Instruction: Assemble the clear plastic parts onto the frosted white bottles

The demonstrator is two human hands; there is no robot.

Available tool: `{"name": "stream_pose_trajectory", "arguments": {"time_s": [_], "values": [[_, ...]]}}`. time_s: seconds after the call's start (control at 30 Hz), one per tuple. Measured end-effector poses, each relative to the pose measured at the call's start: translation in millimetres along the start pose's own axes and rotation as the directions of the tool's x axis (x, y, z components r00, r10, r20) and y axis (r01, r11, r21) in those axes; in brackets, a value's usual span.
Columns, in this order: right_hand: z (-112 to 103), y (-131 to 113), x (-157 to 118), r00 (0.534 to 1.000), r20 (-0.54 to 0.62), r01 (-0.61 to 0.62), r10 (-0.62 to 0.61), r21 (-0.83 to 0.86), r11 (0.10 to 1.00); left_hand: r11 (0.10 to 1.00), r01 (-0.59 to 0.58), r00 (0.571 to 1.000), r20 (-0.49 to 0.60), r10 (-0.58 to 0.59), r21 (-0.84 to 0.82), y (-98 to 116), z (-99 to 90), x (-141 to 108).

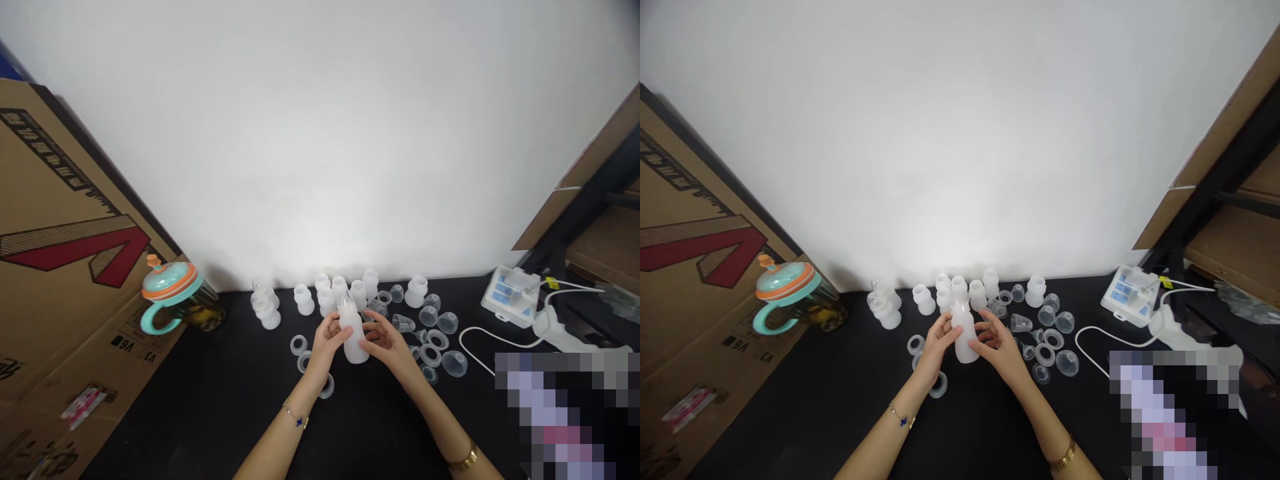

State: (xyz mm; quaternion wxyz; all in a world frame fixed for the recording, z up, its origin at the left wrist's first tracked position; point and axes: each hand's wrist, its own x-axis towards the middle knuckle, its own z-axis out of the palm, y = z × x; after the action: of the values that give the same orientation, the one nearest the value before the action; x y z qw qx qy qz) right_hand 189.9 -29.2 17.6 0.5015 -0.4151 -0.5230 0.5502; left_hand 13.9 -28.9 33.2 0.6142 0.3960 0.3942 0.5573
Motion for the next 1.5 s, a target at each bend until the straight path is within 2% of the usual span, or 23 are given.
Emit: {"name": "stream_pose_trajectory", "arguments": {"time_s": [0.2,0.53,0.7,0.9,1.0,1.07,1.13,1.23,1.33,1.37,1.4,1.43,1.5], "values": [[-0.3,-10.3,-1.9,0.995,0.063,-0.081,0.076,0.084,0.993,1.000,0.001,1.000,0.021,-0.002,0.017,0.8,0.4,0.8],[-2.8,-3.9,0.4,0.998,0.039,-0.041,0.039,0.050,0.998,0.999,0.004,0.999,0.034,-0.005,0.045,-0.5,-0.7,1.0],[-1.8,-8.9,-0.6,0.996,0.035,-0.083,0.081,0.069,0.994,0.998,-0.017,0.998,0.060,0.013,0.059,1.3,-0.1,0.2],[-1.4,-10.8,-0.3,0.996,0.041,-0.076,0.073,0.066,0.995,0.997,-0.033,0.997,0.076,0.027,0.074,-2.5,-1.0,2.0],[-1.4,-11.8,-0.7,0.997,0.046,-0.065,0.063,0.045,0.997,0.992,-0.089,0.995,0.048,0.085,0.086,-4.2,-1.4,-0.2],[-1.9,-12.3,-1.1,0.998,0.038,-0.050,0.049,0.022,0.999,0.974,-0.194,0.980,-0.018,0.197,0.121,-1.4,-3.3,-3.9],[-3.0,-12.0,-1.1,1.000,0.012,-0.027,0.027,0.002,1.000,0.927,-0.330,0.929,-0.109,0.353,0.180,5.4,-8.2,-7.6],[-4.8,-11.3,-0.7,1.000,-0.028,0.003,-0.004,-0.033,0.999,0.831,-0.469,0.786,-0.289,0.547,0.299,22.0,-23.9,-8.1],[-5.2,-12.3,-0.6,0.999,-0.040,0.021,-0.024,-0.073,0.997,0.750,-0.530,0.559,-0.502,0.660,0.396,41.2,-51.3,-0.1],[-5.1,-13.0,-0.8,0.999,-0.039,0.022,-0.025,-0.088,0.996,0.723,-0.548,0.468,-0.563,0.681,0.420,47.3,-62.7,3.9],[-4.9,-13.6,-1.0,0.999,-0.034,0.021,-0.025,-0.101,0.995,0.683,-0.578,0.342,-0.627,0.700,0.447,53.1,-74.8,8.0],[-4.7,-14.0,-1.3,0.999,-0.036,0.021,-0.025,-0.112,0.993,0.659,-0.589,0.269,-0.656,0.705,0.467,58.3,-87.3,12.0],[-4.4,-13.8,-1.7,0.999,-0.042,0.021,-0.027,-0.128,0.992,0.631,-0.601,0.155,-0.703,0.695,0.491,67.0,-111.5,18.4]]}}
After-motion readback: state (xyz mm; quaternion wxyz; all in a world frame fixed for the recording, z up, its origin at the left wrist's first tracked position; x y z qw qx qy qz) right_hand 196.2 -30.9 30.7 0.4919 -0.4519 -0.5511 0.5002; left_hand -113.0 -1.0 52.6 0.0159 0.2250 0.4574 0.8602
